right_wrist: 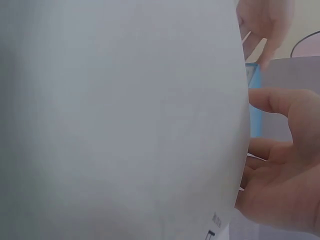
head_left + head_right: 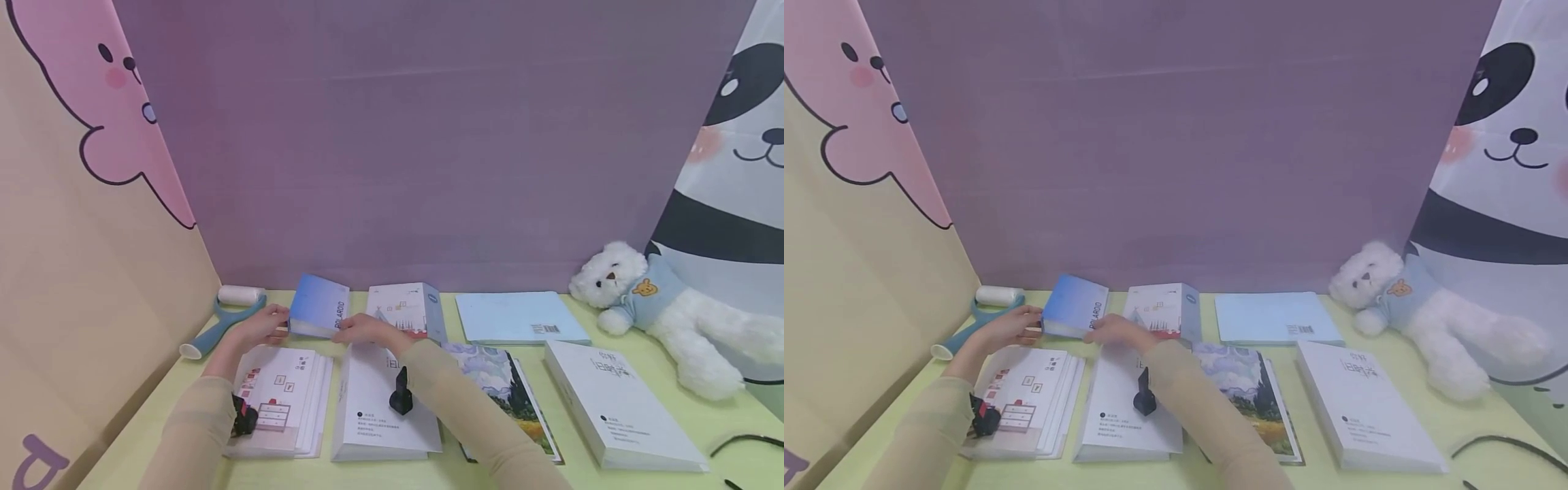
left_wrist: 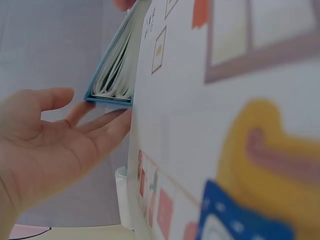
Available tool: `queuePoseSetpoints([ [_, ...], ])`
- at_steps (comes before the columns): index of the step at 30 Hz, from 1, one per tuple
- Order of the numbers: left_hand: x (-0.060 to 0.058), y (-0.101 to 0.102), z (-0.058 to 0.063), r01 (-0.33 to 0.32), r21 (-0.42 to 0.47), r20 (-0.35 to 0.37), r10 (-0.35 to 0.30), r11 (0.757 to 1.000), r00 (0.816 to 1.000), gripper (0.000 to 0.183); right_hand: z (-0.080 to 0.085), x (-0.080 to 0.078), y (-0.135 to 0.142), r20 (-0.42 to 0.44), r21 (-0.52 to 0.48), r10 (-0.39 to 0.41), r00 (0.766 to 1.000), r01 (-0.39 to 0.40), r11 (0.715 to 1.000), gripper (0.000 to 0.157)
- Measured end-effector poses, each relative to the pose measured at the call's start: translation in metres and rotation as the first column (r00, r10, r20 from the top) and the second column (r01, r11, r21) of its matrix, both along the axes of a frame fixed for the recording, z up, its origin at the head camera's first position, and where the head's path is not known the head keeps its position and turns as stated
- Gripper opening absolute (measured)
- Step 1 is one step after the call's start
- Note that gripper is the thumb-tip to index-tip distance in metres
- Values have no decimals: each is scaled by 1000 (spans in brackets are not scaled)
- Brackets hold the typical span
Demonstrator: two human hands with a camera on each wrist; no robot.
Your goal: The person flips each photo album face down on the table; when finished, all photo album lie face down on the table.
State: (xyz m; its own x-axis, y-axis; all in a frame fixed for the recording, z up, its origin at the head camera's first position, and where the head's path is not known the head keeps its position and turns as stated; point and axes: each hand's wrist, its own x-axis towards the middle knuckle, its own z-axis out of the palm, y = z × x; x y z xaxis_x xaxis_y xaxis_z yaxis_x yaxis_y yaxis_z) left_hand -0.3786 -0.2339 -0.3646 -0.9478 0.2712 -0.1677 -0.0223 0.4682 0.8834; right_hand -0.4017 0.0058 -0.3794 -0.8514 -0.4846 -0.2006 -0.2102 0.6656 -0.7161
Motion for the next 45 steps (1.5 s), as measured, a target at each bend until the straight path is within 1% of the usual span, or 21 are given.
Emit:
queuePoseSetpoints([
  [5,-2,1,1,-18,48,-16,18,999,1000,44,1,0,-1,21,-41,-6,1000,7,999,61],
  [10,0,0,3,-19,67,-41,21,998,999,42,3,1,-3,10,-42,-9,1000,10,999,62],
  [15,1,-1,4,-51,113,-54,57,992,997,44,5,3,-6,3,-50,2,1000,-2,999,61],
  [21,1,-2,4,-80,153,-31,86,985,996,52,7,4,-9,-24,-54,59,998,-60,997,61],
  [23,0,-3,5,-79,166,-28,85,983,996,54,7,5,-12,-44,-44,80,996,-82,996,62],
  [26,-1,-3,5,-68,184,-45,78,981,996,53,7,6,-17,-69,-44,95,993,-99,994,66],
  [29,-4,-2,5,-81,237,-42,94,968,995,50,7,7,-21,-81,-61,114,990,-119,991,70],
  [31,-5,-2,4,-105,270,-38,119,957,992,48,8,9,-24,-83,-78,119,990,-125,989,71],
  [33,-5,-2,4,-121,294,-34,137,948,990,47,9,12,-26,-74,-89,116,991,-122,989,71],
  [36,-5,-2,3,-127,283,-48,146,951,988,47,12,16,-27,-89,-93,86,992,-94,991,68],
  [41,-5,1,1,-97,276,-68,120,956,990,47,14,15,-29,-145,-161,13,989,-37,986,59],
  [43,-5,3,1,-82,282,-78,108,956,991,47,14,14,-30,-144,-200,-2,990,-28,979,57],
  [45,-5,5,2,-74,296,-86,104,952,991,46,14,14,-31,-128,-225,-13,992,-16,974,58],
])
